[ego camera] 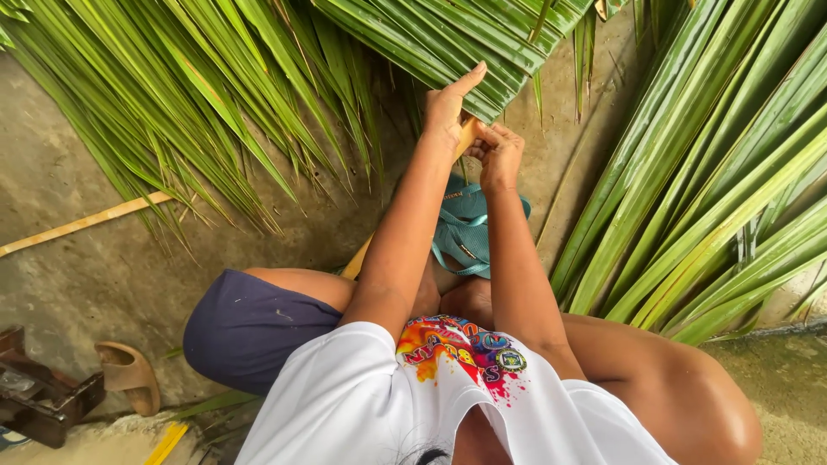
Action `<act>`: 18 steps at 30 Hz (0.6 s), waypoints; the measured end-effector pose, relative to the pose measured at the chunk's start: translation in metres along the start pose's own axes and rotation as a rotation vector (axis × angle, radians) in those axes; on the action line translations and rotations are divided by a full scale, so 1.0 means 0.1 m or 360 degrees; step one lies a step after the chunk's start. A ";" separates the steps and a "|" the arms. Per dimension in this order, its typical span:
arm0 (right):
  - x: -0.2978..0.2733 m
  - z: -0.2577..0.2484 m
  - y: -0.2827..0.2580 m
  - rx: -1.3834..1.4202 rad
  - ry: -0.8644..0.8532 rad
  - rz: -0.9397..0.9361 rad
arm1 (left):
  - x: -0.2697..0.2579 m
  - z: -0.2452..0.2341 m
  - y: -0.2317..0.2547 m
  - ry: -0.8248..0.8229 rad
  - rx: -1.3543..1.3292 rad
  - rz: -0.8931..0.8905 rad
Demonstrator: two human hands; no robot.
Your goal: Weaving palm leaves over a wooden stick to create a thatched panel or mat
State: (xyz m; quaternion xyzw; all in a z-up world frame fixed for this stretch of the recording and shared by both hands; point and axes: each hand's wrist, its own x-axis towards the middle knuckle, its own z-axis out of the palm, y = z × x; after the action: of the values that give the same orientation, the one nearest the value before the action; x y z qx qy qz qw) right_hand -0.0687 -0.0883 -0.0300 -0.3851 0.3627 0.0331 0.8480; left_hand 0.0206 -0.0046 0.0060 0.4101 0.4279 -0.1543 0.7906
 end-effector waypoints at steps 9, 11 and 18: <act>-0.05 0.14 -0.31 0.0026 -0.0079 0.0322 | 0.00 0.26 0.12 0.0007 0.0311 0.0227; -0.06 0.15 -0.33 0.0004 -0.0100 0.0426 | 0.03 0.24 0.10 0.0017 0.0324 0.0294; -0.09 0.19 -0.53 -0.0166 -0.0271 0.0576 | 0.10 0.27 0.05 0.0236 0.0706 0.0419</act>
State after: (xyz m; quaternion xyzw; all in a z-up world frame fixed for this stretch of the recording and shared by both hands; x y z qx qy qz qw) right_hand -0.0465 -0.1104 0.0174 -0.3527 0.3508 0.2362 0.8347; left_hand 0.0443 -0.0220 0.0085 0.6356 0.3833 -0.1095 0.6612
